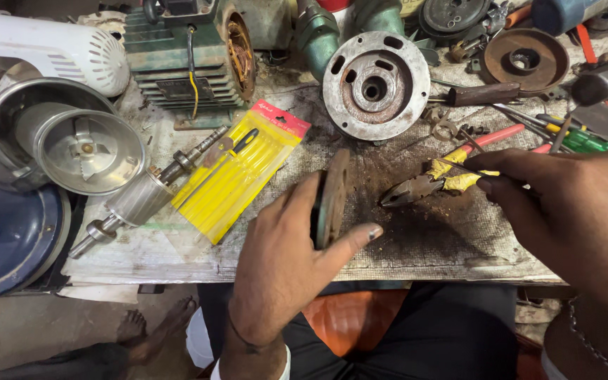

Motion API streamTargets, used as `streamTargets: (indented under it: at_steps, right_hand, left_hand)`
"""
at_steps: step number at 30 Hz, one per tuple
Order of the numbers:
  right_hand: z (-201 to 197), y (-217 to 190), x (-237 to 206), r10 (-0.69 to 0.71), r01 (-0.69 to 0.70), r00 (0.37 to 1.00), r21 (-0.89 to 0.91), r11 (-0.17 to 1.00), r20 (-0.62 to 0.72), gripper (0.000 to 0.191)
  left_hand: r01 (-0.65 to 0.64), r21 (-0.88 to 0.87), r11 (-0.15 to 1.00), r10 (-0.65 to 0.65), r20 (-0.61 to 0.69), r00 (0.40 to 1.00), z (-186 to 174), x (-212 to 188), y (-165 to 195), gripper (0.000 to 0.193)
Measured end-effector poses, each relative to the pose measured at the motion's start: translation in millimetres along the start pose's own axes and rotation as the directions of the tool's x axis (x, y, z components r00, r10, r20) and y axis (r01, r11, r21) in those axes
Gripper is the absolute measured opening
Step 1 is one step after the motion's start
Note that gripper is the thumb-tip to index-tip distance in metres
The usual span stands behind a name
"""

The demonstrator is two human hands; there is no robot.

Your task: The person holds a rusty metal pump cover plate on the workbench and scrapes rust from its surface with a small hand tool, repositioning the plate to work different areas. Later they use a file to work over the plate's edges and surface, continuing to remove rust by hand.

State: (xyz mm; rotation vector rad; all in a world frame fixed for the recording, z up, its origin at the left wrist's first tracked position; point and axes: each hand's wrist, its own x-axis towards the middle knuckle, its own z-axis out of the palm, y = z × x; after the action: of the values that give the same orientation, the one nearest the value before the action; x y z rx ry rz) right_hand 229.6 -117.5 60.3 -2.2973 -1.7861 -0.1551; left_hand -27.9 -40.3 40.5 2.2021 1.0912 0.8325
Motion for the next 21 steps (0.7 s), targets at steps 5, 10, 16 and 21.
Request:
streamTargets:
  at_steps: [5,10,16,21]
  right_hand:
    - [2,0,0,-0.010,0.010,1.000,0.037,0.999,0.008,0.029]
    - [1,-1,0,0.002,-0.002,1.000,0.029,1.000,0.008,0.029]
    - [-2,-1,1,0.015,-0.015,1.000,0.015,1.000,0.021,0.028]
    - [-2,-2,0,-0.036,0.037,0.999,0.033,0.999,-0.024,0.027]
  left_hand:
    - [-0.043,0.074,0.996,0.049,-0.085,0.995,4,-1,-4,0.059]
    - [-0.160,0.029,0.987,0.162,-0.165,0.973,6,1,-8,0.043]
    - [-0.054,0.039,0.998,0.056,-0.055,0.997,5,-8,-11,0.037]
    - [-0.063,-0.005,0.998,0.062,-0.133,0.989,15,-5,-8,0.036]
